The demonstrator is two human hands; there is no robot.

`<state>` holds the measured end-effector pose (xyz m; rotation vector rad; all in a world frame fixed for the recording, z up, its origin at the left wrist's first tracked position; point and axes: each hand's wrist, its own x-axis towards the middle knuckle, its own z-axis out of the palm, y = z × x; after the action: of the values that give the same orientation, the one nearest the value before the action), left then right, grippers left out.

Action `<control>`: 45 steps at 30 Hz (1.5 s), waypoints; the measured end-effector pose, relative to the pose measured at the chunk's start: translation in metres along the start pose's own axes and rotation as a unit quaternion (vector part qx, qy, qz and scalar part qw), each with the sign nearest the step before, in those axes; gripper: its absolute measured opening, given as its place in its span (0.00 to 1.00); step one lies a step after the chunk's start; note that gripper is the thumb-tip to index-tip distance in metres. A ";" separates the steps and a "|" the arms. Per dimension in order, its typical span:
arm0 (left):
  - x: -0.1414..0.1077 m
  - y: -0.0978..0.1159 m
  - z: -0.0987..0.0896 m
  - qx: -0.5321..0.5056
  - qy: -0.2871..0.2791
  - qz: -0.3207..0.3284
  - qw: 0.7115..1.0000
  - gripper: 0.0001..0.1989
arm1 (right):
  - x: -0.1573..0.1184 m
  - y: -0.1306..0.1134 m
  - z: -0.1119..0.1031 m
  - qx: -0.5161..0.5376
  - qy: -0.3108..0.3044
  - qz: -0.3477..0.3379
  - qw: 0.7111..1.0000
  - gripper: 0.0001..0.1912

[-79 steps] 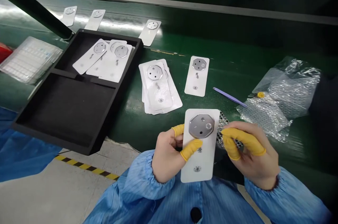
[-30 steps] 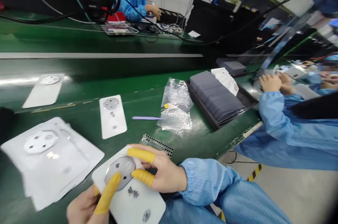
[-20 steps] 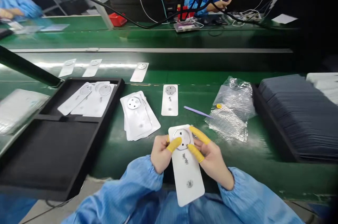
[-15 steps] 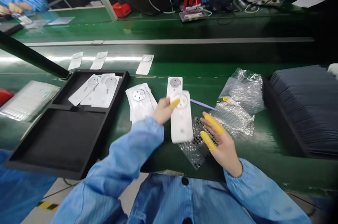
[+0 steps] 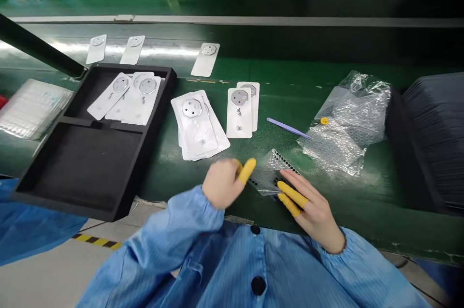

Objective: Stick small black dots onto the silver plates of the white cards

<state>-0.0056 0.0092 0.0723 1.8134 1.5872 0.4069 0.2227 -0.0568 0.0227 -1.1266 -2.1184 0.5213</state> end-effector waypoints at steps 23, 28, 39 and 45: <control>-0.046 -0.011 0.042 -0.510 -0.056 -0.128 0.849 0.22 | 0.042 -0.025 0.008 0.045 -0.079 -0.057 0.994 0.16; -0.048 -0.010 0.048 -0.461 -0.022 -0.086 0.883 0.19 | 0.047 -0.018 0.013 0.119 -0.078 -0.005 0.990 0.13; -0.032 -0.012 0.057 -0.478 -0.028 -0.088 0.873 0.29 | 0.046 -0.007 0.020 0.151 -0.047 0.060 0.986 0.11; -0.033 -0.017 0.053 -0.378 -0.013 -0.001 0.926 0.15 | 0.047 0.000 0.014 0.281 -0.148 0.169 0.933 0.08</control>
<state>0.0081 -0.0376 0.0296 1.2055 1.1700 0.8533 0.1936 -0.0177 0.0307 -1.1153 -1.8194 1.4342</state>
